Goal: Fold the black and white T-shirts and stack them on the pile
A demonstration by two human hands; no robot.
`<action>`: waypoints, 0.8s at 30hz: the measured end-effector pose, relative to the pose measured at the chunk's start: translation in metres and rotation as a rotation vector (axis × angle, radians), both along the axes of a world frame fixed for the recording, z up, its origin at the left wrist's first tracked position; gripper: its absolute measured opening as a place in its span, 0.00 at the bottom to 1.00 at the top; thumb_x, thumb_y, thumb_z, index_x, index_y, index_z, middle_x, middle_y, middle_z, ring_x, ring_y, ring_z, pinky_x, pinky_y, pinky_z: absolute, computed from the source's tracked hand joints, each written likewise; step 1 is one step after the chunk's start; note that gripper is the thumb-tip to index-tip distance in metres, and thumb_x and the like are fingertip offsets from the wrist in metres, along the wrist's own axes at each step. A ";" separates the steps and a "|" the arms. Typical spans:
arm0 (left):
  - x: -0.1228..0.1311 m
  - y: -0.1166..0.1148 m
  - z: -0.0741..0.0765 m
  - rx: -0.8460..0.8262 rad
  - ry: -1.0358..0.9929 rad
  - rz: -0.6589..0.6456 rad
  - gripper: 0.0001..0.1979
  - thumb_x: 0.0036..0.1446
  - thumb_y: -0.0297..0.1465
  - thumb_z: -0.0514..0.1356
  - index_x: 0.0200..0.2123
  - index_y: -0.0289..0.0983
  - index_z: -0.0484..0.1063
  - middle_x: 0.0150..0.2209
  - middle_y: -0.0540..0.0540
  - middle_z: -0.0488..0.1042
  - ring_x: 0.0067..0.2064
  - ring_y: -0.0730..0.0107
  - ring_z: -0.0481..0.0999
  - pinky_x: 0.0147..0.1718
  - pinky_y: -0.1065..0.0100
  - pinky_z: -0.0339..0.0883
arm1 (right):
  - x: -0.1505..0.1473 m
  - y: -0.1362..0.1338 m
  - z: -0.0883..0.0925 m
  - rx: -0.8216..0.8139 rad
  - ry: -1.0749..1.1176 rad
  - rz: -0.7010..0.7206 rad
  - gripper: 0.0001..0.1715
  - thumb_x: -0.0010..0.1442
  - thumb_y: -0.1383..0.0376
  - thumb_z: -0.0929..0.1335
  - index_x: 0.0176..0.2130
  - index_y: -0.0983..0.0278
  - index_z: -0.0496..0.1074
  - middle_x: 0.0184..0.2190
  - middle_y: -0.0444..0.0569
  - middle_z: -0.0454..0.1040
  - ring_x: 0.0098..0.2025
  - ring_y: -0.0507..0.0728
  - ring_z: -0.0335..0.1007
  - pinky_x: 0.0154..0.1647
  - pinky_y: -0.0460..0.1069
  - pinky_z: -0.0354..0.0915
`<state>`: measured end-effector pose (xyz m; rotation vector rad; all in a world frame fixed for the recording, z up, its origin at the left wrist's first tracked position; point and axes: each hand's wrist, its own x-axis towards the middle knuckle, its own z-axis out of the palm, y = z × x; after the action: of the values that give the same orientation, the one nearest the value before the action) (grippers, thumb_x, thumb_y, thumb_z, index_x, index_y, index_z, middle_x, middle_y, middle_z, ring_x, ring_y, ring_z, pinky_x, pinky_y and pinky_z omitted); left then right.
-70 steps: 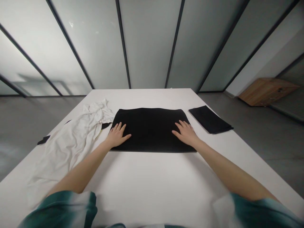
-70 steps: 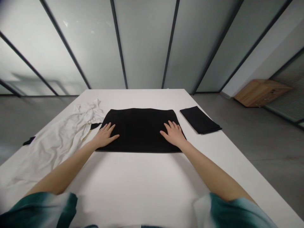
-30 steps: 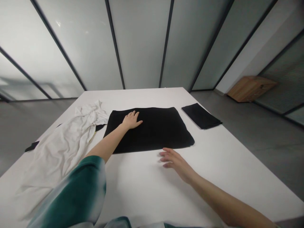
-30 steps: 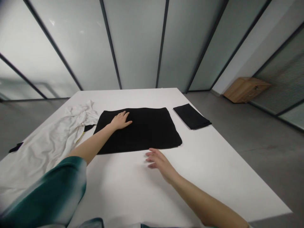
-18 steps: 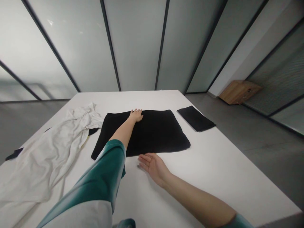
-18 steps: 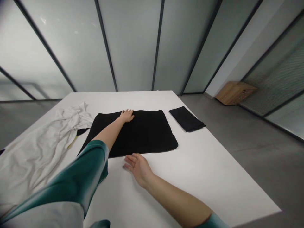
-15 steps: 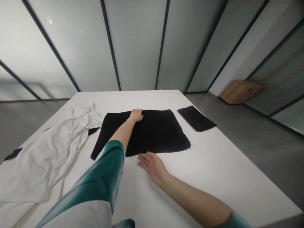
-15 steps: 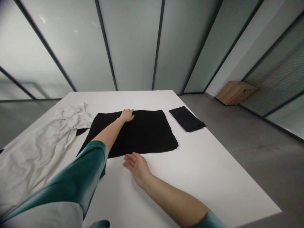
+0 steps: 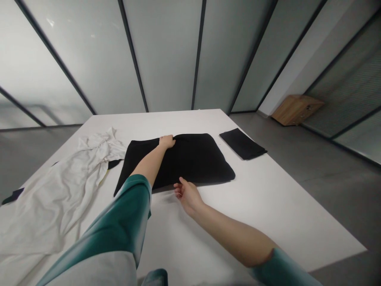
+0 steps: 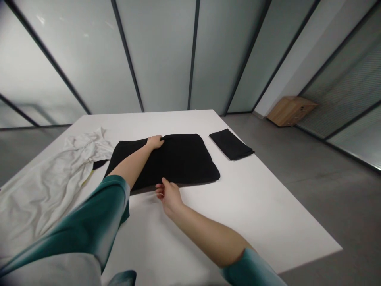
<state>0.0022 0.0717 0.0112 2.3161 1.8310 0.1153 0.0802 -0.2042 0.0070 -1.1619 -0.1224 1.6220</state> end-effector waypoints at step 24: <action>-0.115 -0.039 0.172 0.055 -1.277 0.094 0.10 0.52 0.29 0.61 0.40 0.36 0.70 0.32 0.48 0.70 0.35 0.67 0.75 0.36 0.64 0.70 | 0.186 0.157 0.136 0.457 -0.697 -0.161 0.07 0.51 0.69 0.70 0.28 0.62 0.66 0.21 0.41 0.68 0.26 0.51 0.67 0.27 0.46 0.65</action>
<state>-0.1123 0.0323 0.1830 1.4481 1.1832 1.2924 0.2663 -0.0470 0.1433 -1.2800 -0.7830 0.9206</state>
